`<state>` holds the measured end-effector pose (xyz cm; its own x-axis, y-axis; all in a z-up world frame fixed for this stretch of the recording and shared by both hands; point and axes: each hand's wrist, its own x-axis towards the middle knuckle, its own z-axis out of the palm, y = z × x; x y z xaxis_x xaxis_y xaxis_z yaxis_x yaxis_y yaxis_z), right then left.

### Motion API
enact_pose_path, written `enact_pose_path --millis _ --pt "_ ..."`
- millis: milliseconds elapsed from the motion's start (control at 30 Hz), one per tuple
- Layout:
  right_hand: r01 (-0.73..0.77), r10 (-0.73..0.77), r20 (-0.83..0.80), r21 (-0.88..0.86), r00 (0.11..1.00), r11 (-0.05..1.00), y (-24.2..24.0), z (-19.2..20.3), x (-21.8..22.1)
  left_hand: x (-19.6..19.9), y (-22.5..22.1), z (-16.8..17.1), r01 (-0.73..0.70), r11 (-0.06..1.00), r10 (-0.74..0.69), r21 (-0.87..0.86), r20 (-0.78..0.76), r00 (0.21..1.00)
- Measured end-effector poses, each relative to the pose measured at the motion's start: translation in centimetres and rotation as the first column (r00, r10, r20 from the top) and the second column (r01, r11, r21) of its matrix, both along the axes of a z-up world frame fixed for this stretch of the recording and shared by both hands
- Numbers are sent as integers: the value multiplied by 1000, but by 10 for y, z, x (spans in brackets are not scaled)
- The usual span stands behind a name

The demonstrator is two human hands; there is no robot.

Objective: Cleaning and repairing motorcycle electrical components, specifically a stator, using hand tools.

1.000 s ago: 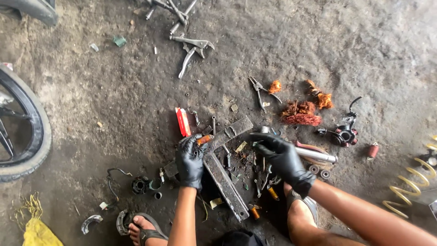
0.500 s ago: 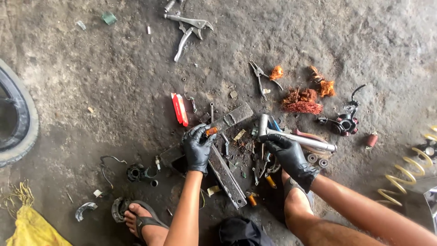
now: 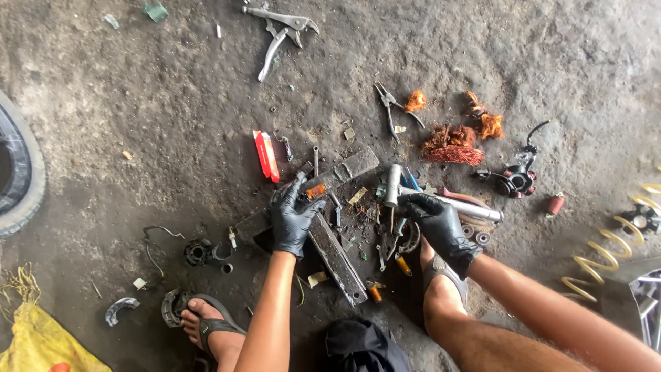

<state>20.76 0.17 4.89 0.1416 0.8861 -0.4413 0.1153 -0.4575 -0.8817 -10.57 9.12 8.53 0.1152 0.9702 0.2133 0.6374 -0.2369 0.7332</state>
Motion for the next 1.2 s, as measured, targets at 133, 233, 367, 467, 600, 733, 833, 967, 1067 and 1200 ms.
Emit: enact_pose_path --millis 133,233,367,467,600,733,833,967,1067,1200 --pt "27 -29 -30 -48 999 998 -8 -3 0 -5 -2 2 35 999 -27 -37 201 979" --pt "-29 28 60 20 998 999 -15 -5 2 -7 -8 7 -48 973 125 -226 344 931" --pt "-84 83 72 8 994 996 -22 -25 11 7 -32 4 40 956 -53 290 37 998" --pt "-127 127 44 5 991 992 -22 -16 11 35 -62 -3 335 904 -359 264 46 932" --pt "-294 298 207 -50 932 955 -20 -6 8 78 -107 -6 642 762 -647 84 45 761" --pt "-305 285 214 64 934 950 -30 -43 42 67 -108 -10 461 881 -470 104 81 879" --pt "-341 200 448 260 871 904 -19 -30 57 28 -79 -2 267 956 -282 120 138 949" --pt "-441 254 688 107 679 891 -3 0 65 -67 -60 -49 7 992 -35 128 221 975" --pt "-560 297 777 85 554 824 4 2 63 -109 -58 -37 -86 994 84 -65 -31 996" --pt "-572 297 871 -23 391 820 12 -1 58 -110 -85 -91 -467 734 -11 -493 -696 718"
